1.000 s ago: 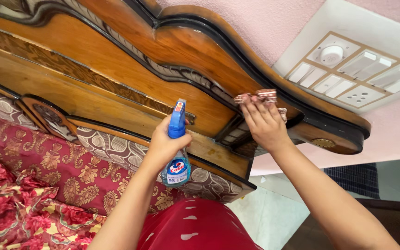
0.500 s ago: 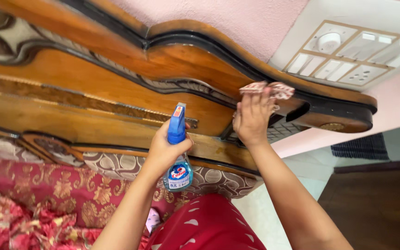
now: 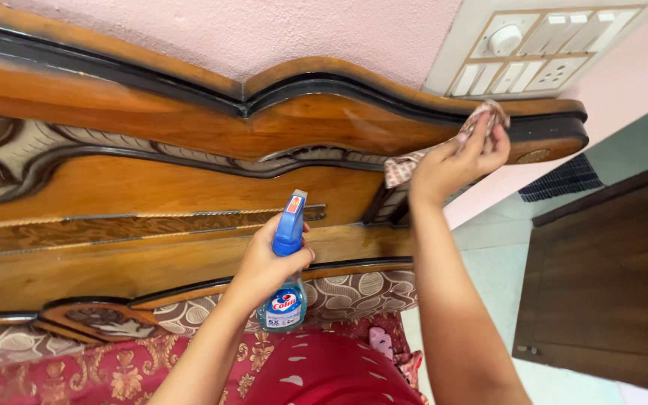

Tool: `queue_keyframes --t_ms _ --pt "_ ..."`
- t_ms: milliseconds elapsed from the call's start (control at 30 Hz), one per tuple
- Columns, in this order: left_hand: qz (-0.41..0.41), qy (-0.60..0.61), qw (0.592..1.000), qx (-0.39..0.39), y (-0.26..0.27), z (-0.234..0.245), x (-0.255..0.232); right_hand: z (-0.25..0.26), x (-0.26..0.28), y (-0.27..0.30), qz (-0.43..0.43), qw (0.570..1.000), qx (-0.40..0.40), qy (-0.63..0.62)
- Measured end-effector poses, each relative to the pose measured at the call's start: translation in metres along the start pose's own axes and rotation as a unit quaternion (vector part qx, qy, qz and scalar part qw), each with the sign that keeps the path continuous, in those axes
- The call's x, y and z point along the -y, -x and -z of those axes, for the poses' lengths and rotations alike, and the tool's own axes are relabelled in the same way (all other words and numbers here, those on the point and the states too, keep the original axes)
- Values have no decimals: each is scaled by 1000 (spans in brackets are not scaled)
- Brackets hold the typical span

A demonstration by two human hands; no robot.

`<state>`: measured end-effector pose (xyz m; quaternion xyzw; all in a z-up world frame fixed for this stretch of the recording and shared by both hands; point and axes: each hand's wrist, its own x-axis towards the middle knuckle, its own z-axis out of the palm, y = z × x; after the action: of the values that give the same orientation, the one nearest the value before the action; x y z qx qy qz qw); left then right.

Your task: The person cleans the wooden headboard of a bed and an adjacent light switch panel using a spray bottle and a cloth.

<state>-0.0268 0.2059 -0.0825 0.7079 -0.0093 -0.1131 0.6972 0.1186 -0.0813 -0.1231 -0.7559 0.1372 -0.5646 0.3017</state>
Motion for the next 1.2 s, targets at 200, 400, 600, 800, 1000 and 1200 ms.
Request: queue_keyframes --t_ms 200,400,600,800,1000,1200 --pt "11 18 999 30 9 30 -1 40 -38 -24 179 972 131 75" --pt "-4 -9 1000 28 9 46 7 70 -48 -39 440 825 104 338" --pt "17 2 999 34 3 42 12 83 -62 -36 484 796 116 345" --pt "-3 20 999 49 -10 34 16 88 -87 -23 472 774 257 335" --pt "5 45 997 58 -15 18 16 108 -54 -44 458 813 296 206" --pt "1 47 996 71 -17 11 15 98 -31 -60 331 908 253 42"
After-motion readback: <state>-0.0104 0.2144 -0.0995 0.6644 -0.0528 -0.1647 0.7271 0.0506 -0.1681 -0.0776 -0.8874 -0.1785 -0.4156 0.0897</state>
